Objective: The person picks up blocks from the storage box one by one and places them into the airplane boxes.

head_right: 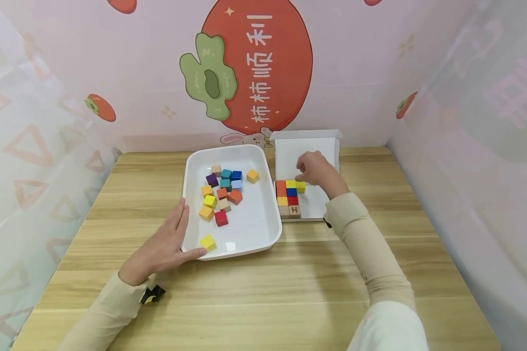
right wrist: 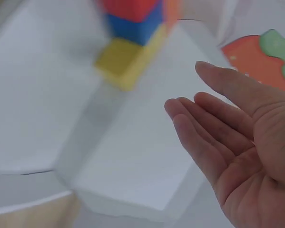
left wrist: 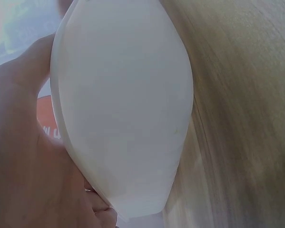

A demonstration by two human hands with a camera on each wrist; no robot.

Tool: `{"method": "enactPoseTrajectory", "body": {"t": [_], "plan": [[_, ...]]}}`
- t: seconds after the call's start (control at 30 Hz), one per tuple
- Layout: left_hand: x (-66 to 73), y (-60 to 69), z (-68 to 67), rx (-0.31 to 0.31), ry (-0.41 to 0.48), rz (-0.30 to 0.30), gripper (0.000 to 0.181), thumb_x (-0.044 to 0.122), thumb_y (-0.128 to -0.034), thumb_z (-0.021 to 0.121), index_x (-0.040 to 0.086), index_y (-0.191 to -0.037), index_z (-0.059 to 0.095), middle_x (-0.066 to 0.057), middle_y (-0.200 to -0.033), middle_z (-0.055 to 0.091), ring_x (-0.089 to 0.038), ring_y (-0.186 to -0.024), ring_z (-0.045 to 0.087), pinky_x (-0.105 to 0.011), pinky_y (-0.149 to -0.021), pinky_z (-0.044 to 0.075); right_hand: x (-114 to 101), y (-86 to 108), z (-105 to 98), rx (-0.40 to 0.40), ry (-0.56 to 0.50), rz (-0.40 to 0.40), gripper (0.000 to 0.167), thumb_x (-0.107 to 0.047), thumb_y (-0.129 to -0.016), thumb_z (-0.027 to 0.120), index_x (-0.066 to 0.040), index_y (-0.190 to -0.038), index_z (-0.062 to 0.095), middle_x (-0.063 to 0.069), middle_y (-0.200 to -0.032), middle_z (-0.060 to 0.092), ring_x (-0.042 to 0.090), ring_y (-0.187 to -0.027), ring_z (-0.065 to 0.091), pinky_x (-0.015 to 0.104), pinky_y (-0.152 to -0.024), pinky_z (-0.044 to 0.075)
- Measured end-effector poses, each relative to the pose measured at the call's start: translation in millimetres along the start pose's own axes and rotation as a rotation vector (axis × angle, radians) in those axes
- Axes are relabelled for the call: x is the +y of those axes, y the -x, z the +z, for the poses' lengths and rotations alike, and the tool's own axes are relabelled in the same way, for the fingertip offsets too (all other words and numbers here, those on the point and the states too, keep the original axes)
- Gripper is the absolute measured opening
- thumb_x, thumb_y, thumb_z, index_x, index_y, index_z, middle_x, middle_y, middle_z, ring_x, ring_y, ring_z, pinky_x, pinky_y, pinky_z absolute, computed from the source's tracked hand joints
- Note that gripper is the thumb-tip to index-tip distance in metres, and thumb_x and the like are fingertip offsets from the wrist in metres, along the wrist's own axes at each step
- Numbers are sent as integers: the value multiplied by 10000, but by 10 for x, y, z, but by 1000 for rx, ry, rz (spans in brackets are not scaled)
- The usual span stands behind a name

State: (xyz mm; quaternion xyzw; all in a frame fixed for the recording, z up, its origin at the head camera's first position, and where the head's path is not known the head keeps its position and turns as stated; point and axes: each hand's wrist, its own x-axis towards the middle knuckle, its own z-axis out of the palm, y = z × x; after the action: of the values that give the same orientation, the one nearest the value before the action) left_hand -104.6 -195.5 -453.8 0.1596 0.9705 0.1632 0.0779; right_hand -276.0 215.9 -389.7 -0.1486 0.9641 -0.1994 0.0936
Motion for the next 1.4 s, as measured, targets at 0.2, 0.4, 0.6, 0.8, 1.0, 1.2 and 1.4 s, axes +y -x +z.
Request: {"method": "enactPoseTrajectory", "body": {"t": [0.2, 0.4, 0.6, 0.8, 1.0, 1.2, 1.4], "plan": [[-6, -6, -15, 4, 1, 13, 1318, 842, -852, 598, -13, -1684, 37, -177, -1789, -79, -393, -1664, 60, -591, -1312, 239, -457, -147, -224, 3, -66, -24, 369, -138, -932, 811, -18, -1274, 740, 176, -1230, 751, 334, -1101, 713, 473, -983, 632], [-20, 2, -12, 8, -8, 12, 1307, 835, -857, 599, -27, -1679, 62, -201, -1786, -41, -401, -1663, 51, -596, -1315, 227, -940, -322, -187, -1, -87, -37, 321, -194, -926, 829, -73, -1220, 782, 112, -1178, 738, 275, -1052, 656, 396, -927, 643], [-23, 14, 0, 0, -14, 11, 1309, 853, -856, 577, -35, -1677, 77, -204, -1786, -32, -407, -1663, 44, -586, -1325, 201, -1199, -501, 15, -48, -107, 102, 490, -200, -918, 836, -57, -1354, 663, 109, -1597, 462, 293, -1310, 530, 446, -1037, 606], [-17, 14, 5, 0, -17, 13, 1310, 854, -857, 578, -41, -1674, 82, -205, -1786, -42, -417, -1661, 42, -593, -1322, 202, -1262, -668, 261, -93, -118, 235, 741, -211, -907, 854, -47, -1503, 445, 145, -1447, 539, 301, -1290, 542, 479, -1116, 556], [-18, 0, 7, -1, -23, 11, 1307, 857, -859, 572, -31, -1678, 75, -197, -1787, -44, -408, -1664, 33, -585, -1327, 194, -1285, -745, 503, -104, -72, 273, 552, -172, -925, 827, -73, -1394, 553, 105, -1240, 657, 283, -1127, 621, 457, -1044, 597], [-24, -2, 4, 2, -20, 11, 1311, 851, -854, 586, -28, -1679, 73, -188, -1788, -56, -403, -1665, 31, -579, -1331, 188, -1284, -769, 735, -22, 14, 228, 422, -116, -965, 767, -68, -1345, 589, 119, -1194, 669, 278, -1058, 645, 446, -1034, 611], [-25, 1, 3, 1, -20, 11, 1309, 853, -858, 582, -24, -1680, 62, -175, -1789, -79, -394, -1667, 22, -572, -1333, 187, -1295, -786, 777, 6, 39, 216, 430, -121, -968, 767, -68, -1349, 575, 119, -1239, 651, 267, -1081, 646, 428, -1065, 596]]}}
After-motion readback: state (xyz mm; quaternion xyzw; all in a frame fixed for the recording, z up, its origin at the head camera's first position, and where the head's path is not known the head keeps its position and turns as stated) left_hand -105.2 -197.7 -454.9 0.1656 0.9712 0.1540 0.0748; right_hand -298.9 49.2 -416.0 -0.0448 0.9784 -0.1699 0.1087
